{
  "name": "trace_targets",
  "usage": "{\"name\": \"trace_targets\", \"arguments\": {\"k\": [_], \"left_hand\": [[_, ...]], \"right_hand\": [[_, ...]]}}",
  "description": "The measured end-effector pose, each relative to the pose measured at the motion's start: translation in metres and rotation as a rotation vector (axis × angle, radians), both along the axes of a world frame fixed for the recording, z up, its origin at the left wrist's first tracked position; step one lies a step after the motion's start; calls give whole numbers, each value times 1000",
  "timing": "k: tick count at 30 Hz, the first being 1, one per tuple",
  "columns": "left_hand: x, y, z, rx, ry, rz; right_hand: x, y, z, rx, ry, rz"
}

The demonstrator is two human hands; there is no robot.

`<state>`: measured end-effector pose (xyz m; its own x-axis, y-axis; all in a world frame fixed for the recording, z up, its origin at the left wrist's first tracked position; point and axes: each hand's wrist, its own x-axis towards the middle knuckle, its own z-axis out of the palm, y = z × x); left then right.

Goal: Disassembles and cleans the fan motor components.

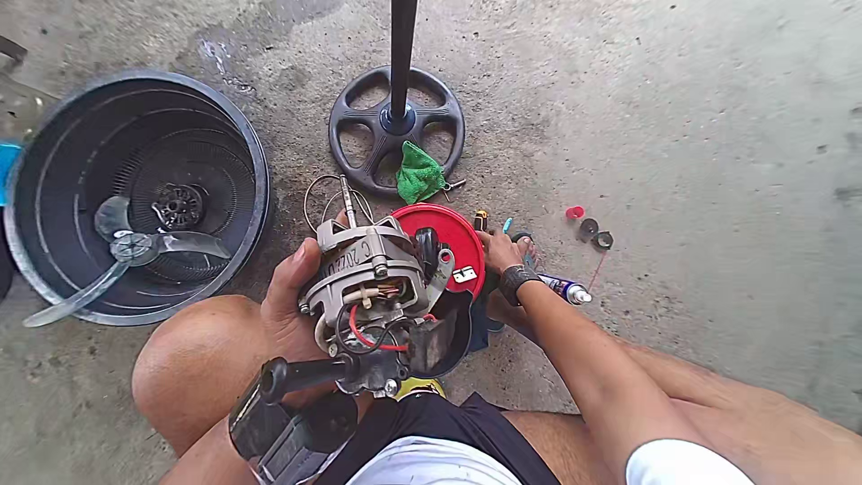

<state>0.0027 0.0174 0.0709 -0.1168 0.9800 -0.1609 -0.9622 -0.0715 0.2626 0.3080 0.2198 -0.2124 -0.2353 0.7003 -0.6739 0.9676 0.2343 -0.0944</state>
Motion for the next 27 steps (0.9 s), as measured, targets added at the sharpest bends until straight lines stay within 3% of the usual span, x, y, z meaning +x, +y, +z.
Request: {"name": "trace_targets", "arguments": {"k": [7,10,20,23,27], "left_hand": [[0,5,-5,-93,-14,133],[-15,-5,-18,-56,35,-27],[-8,-21,-23,-17,160,81],[2,-8,-6,52,136,153],[11,0,12,-26,205,219]], "right_hand": [[-20,-11,-8,74,-14,21],[-15,-9,-14,67,13,-106],[2,-19,-6,173,325,-381],[-2,-26,9,75,244,-348],[1,-48,9,31,155,-209]]}}
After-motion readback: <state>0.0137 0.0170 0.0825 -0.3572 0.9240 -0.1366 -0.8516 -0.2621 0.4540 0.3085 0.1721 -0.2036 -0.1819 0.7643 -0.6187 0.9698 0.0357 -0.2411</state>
